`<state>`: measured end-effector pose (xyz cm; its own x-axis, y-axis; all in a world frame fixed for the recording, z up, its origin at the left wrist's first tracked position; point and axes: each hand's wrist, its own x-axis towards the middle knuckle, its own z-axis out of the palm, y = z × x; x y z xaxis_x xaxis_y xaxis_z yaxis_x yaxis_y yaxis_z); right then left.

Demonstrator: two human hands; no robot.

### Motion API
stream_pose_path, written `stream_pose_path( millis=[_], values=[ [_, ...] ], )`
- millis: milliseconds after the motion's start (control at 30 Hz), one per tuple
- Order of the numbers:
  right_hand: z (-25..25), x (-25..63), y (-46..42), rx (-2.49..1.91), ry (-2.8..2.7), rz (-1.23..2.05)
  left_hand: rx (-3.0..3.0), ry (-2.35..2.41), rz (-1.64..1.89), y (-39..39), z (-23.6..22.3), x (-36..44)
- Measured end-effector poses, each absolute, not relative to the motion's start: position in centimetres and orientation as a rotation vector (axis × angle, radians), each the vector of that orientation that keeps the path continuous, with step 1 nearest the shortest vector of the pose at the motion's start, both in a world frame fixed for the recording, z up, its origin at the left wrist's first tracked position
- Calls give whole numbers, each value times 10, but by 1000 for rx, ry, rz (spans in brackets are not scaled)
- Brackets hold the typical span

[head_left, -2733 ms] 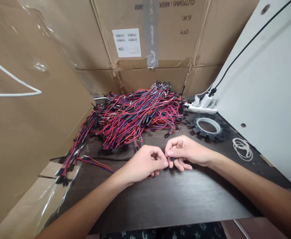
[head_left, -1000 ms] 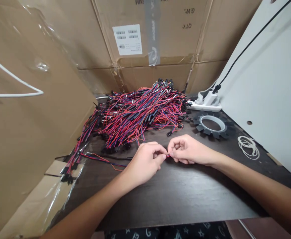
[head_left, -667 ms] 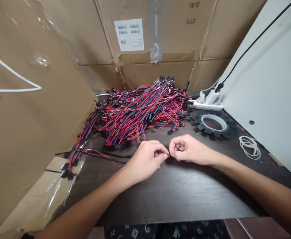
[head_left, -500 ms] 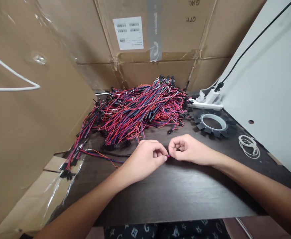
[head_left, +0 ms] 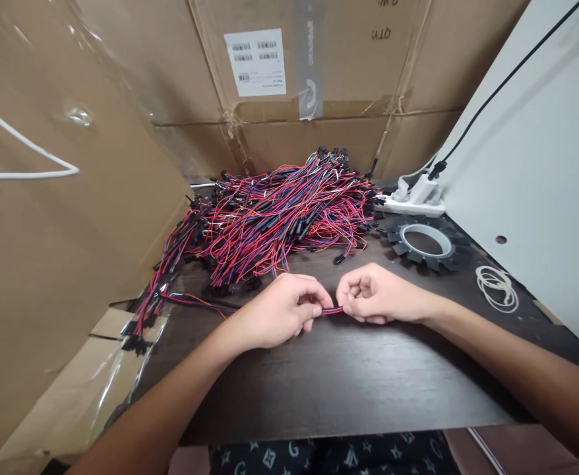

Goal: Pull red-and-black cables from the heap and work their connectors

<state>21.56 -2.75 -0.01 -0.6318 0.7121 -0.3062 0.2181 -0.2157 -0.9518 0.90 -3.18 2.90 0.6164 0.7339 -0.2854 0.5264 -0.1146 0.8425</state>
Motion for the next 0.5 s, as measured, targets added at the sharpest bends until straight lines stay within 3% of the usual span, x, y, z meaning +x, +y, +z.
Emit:
stream_pose_path(
  millis=[500],
  values=[
    [1,213,-30,-1046,-1745,1871,1540,1044,321,-37,22,13]
  ],
)
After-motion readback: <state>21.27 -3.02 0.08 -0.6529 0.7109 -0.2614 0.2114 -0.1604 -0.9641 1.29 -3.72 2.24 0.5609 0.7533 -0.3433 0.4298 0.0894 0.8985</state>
